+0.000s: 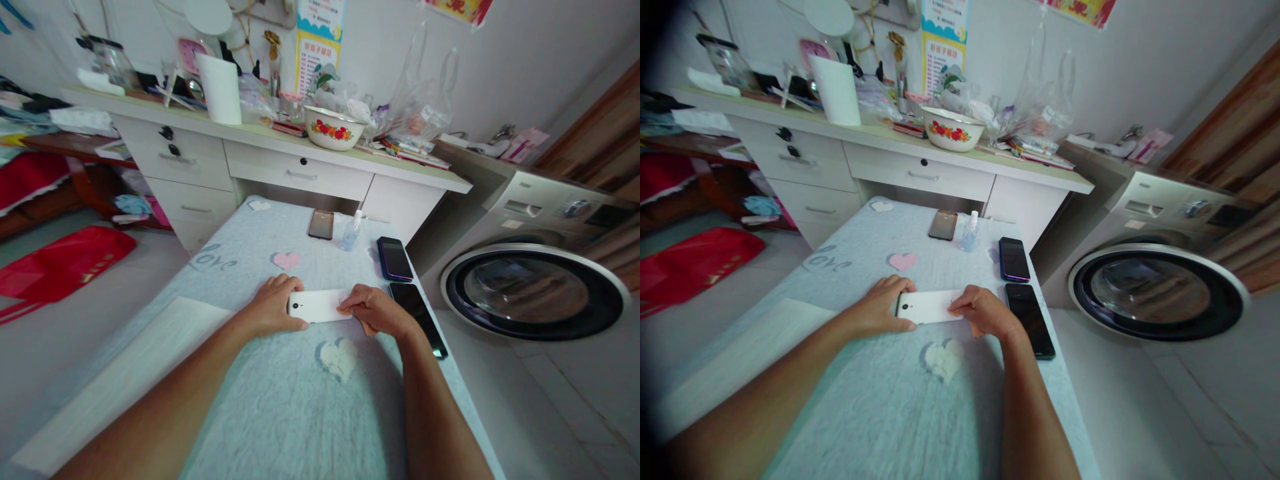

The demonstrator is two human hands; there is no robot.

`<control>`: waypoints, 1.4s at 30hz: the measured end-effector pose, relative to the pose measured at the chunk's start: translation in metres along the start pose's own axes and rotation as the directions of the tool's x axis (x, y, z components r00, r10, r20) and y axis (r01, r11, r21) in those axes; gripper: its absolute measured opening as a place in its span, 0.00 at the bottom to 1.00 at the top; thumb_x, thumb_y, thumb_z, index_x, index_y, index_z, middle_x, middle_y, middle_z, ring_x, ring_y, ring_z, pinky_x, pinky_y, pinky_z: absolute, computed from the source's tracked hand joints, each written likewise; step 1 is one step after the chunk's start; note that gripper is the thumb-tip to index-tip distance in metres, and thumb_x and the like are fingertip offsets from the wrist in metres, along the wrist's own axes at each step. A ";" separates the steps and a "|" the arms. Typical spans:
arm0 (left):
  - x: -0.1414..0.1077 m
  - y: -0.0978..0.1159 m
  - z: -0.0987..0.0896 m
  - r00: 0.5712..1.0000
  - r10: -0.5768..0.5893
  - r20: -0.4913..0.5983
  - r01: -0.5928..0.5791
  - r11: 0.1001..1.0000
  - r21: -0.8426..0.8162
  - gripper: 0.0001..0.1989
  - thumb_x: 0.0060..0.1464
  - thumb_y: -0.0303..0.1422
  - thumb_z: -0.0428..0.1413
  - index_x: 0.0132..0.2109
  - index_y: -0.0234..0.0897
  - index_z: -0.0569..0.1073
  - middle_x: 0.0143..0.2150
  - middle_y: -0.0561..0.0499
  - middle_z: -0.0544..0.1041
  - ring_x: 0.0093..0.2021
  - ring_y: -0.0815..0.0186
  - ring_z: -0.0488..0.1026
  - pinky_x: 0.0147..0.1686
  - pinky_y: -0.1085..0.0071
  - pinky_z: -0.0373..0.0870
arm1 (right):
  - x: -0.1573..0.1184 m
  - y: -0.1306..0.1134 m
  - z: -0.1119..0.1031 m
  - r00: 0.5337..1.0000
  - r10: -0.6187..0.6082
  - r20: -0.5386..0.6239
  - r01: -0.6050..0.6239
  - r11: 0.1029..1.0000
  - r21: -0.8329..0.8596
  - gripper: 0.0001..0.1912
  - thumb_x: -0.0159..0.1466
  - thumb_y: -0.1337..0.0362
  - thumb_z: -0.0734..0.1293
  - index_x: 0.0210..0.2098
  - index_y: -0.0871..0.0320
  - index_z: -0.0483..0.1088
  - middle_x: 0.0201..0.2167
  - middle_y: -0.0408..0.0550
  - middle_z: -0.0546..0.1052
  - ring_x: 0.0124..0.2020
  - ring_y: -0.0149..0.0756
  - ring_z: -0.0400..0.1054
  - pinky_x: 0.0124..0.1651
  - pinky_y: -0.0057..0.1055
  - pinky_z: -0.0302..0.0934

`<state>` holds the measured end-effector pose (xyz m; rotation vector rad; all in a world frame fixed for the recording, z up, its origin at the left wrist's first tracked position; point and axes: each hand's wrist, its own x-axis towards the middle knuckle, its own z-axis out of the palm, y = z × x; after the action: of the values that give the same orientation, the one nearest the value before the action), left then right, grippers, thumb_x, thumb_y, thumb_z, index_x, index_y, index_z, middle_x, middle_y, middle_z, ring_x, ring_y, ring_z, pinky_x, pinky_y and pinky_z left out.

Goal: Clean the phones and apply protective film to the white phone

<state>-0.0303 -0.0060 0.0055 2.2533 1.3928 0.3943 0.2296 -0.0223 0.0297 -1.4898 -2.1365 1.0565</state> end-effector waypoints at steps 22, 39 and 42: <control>-0.001 0.002 -0.003 1.000 0.002 0.014 -0.002 1.000 0.002 0.28 0.35 0.44 0.63 0.45 0.42 0.66 0.44 0.50 0.67 0.46 0.56 0.64 0.45 0.65 0.61 | 0.017 0.001 0.014 0.955 -0.116 -0.274 0.012 0.935 -0.354 0.13 0.65 0.69 0.61 0.42 0.57 0.77 0.33 0.49 0.72 0.37 0.34 0.67 0.43 0.27 0.58; -0.001 0.002 -0.003 1.000 0.005 0.006 -0.005 1.000 -0.004 0.28 0.35 0.43 0.63 0.44 0.42 0.66 0.44 0.49 0.67 0.45 0.56 0.64 0.45 0.65 0.61 | -0.005 0.008 -0.004 0.971 0.190 0.147 -0.226 0.930 0.290 0.06 0.57 0.66 0.65 0.34 0.59 0.70 0.21 0.38 0.71 0.10 0.20 0.55 0.12 0.19 0.42; -0.001 0.003 -0.004 1.000 -0.001 0.012 0.001 1.000 -0.002 0.28 0.34 0.43 0.63 0.44 0.42 0.66 0.44 0.49 0.67 0.45 0.56 0.64 0.45 0.65 0.61 | -0.004 0.010 -0.003 0.975 0.183 0.122 -0.212 0.933 0.292 0.06 0.57 0.67 0.64 0.34 0.59 0.70 0.23 0.39 0.73 0.11 0.20 0.55 0.13 0.19 0.43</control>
<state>-0.0300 -0.0069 0.0102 2.2495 1.3875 0.3808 0.2401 -0.0224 0.0248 -1.5522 -1.8023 1.4781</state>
